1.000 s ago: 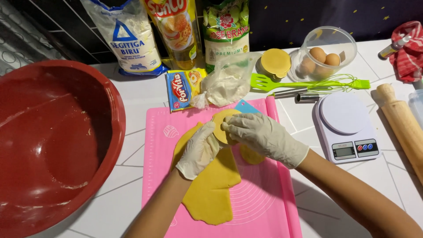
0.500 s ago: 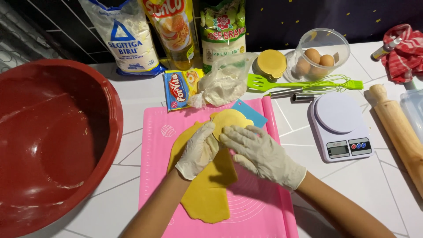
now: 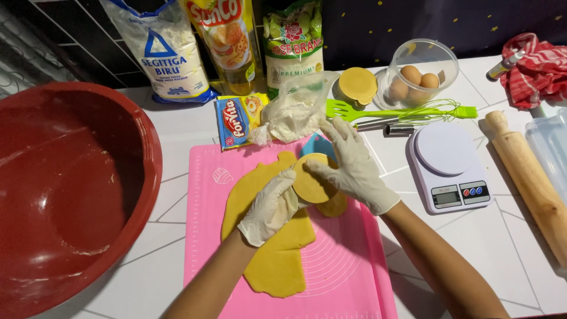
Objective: Shaping and cutting small portions of yellow dough on a silicone mat using hands and a plastic scraper.
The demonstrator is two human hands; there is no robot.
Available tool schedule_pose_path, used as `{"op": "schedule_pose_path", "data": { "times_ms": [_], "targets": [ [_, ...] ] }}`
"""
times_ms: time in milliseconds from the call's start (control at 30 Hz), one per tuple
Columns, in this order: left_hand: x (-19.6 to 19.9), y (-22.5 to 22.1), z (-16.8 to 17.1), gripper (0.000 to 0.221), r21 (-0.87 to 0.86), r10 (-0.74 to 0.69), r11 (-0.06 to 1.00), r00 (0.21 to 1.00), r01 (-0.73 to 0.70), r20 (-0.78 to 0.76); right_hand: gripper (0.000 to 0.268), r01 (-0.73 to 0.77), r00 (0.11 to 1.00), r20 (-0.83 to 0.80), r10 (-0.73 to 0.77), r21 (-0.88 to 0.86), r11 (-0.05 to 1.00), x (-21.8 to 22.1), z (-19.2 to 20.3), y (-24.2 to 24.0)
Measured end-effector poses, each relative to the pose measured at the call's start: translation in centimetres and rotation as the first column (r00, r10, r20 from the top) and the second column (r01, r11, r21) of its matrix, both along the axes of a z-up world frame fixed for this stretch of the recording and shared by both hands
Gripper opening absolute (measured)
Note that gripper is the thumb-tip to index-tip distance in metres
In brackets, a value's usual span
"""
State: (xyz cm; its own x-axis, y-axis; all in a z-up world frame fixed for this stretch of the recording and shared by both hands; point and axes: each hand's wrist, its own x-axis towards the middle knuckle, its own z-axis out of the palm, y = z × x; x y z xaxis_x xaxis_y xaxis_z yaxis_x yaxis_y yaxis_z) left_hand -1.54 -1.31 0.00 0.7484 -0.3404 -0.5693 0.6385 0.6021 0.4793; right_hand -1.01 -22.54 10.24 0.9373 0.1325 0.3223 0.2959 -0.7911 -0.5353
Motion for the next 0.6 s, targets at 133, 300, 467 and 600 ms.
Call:
{"op": "schedule_pose_path", "data": {
  "times_ms": [133, 300, 467, 600],
  "targets": [
    [0.5, -0.1, 5.7, 0.017, -0.082, 0.054, 0.995, 0.998, -0.055, -0.01, 0.092, -0.03, 0.995, 0.091, 0.039, -0.092, 0.995, -2.0, 0.9, -0.1],
    [2.1, 0.6, 0.4, 0.018, -0.05, 0.121, 0.992, 0.992, -0.12, 0.025, 0.074, -0.188, 0.906, 0.287, 0.31, -0.383, 0.904, -6.7, -0.2, 3.3],
    [1.7, 0.8, -3.6, 0.015, -0.018, 0.019, 1.0, 1.0, -0.019, -0.009, 0.071, -0.221, 0.937, 0.153, 0.315, -0.438, 0.871, -6.8, 0.6, 2.2],
    [0.1, -1.2, 5.2, 0.015, -0.087, -0.008, 0.996, 0.997, 0.001, -0.079, 0.069, -0.276, 0.908, 0.189, 0.375, -0.405, 0.872, -8.1, 0.0, 2.7]
  ]
}}
